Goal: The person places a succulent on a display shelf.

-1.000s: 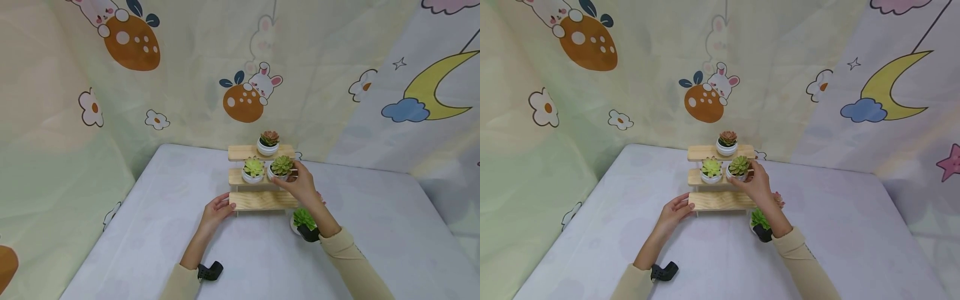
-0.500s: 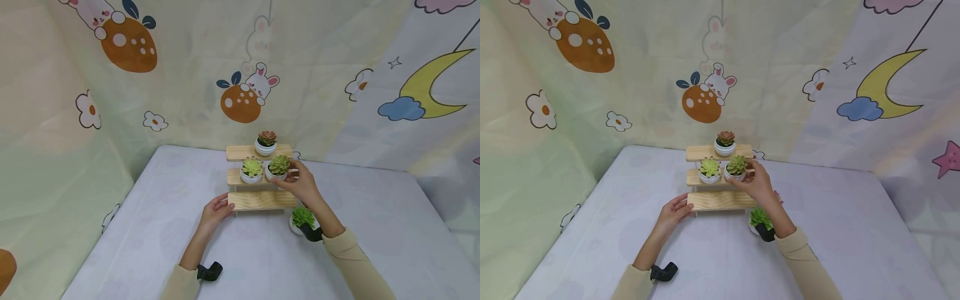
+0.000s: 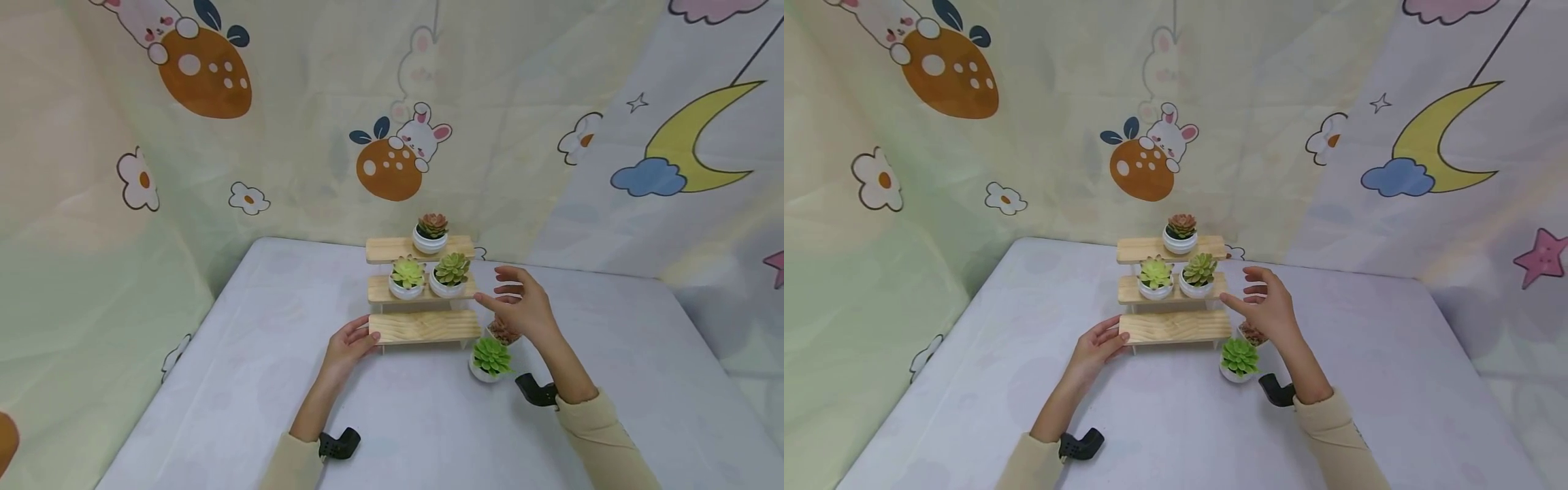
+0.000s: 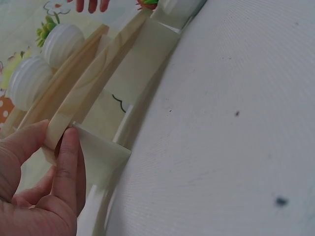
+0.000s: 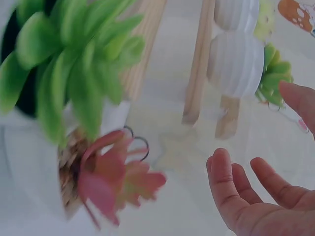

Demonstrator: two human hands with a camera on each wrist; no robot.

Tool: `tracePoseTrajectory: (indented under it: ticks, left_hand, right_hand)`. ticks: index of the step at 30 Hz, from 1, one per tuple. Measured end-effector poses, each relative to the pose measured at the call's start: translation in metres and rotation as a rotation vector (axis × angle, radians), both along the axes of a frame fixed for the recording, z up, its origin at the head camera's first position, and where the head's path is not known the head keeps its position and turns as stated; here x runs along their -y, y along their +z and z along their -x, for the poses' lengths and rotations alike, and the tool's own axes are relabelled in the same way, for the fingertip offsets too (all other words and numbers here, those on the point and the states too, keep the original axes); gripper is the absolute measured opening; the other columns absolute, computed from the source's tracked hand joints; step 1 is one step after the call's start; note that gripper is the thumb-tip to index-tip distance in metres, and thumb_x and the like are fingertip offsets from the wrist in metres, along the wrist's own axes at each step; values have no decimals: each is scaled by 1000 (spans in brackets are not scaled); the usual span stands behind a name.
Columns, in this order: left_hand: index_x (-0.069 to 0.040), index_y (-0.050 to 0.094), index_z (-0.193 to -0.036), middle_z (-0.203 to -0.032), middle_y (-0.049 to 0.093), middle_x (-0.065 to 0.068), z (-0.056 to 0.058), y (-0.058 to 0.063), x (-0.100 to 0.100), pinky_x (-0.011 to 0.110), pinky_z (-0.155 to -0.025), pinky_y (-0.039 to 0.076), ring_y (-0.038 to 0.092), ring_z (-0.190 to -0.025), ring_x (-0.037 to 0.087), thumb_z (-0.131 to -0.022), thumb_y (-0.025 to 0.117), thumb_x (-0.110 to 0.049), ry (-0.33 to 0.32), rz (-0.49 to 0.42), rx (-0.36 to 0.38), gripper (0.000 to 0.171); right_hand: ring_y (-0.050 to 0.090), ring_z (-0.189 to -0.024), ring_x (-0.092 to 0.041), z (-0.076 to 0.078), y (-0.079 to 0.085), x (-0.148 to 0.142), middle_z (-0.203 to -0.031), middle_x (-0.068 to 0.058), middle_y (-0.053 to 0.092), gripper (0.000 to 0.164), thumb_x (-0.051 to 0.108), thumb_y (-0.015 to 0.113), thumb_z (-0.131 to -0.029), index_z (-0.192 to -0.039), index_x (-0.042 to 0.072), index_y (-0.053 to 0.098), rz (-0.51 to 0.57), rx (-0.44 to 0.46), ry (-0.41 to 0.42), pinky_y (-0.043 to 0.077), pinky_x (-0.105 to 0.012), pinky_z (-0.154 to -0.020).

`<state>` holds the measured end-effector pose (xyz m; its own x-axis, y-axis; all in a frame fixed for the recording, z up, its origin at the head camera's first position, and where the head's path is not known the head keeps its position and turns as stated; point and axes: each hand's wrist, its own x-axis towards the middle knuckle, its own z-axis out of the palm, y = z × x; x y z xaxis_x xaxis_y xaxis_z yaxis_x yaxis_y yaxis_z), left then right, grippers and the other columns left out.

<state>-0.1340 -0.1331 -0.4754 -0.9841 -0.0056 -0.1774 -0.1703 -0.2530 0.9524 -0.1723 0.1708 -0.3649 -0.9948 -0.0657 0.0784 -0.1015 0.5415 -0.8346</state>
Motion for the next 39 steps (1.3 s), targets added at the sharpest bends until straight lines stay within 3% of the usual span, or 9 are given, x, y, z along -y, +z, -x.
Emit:
tracePoseTrajectory:
  ticks: [6,13,16,21,25,31,39]
  left_hand:
    - [1,47,-131,-111,61,20,0,1,0,24,-76,58,65,-82,9,-83,65,1,5,6,20,51]
    - [2,47,-131,-112,62,19,0,1,0,24,-76,58,65,-83,9,-83,64,2,9,4,19,51]
    - [2,47,-131,-112,62,19,0,1,0,25,-77,58,65,-83,9,-84,64,2,10,9,21,51]
    - [1,47,-131,-113,61,20,0,2,0,25,-77,57,65,-83,9,-84,64,2,13,18,25,51]
    - [1,46,-132,-114,60,21,0,2,0,24,-77,57,65,-84,9,-84,64,1,12,17,26,51]
    - [1,47,-131,-115,60,22,2,2,1,24,-77,57,64,-84,9,-84,65,1,14,23,22,51]
    - [1,46,-132,-111,61,17,-1,2,0,24,-78,57,64,-84,9,-84,65,-1,1,19,27,52]
  right_hand:
    - [54,-108,-32,-7,-4,-23,-127,-15,49,68,36,72,-80,-134,9,42,-5,15,-35,49,-11,-75]
    - [55,-105,-32,-15,-20,-43,-125,-19,50,64,31,71,-82,-132,4,44,-16,-1,-85,48,-7,-72]
    - [56,-103,-24,-12,-48,-62,-127,-16,49,66,38,71,-80,-133,9,44,-23,34,-112,51,-13,-69]
    - [56,-101,-11,2,-117,-100,-126,-3,50,74,57,71,-72,-134,26,44,-62,74,-172,54,-23,-68]
    - [55,-106,-20,1,-141,-112,-128,-4,49,79,61,70,-69,-135,28,42,-85,102,-166,55,-31,-72]
    - [56,-105,-23,-14,-131,-97,-127,-7,50,80,59,70,-71,-133,19,43,-69,157,-147,55,-33,-76]
    - [56,-103,-20,-32,-92,-66,-129,-17,47,73,43,73,-78,-133,7,42,-5,238,-93,52,-21,-74]
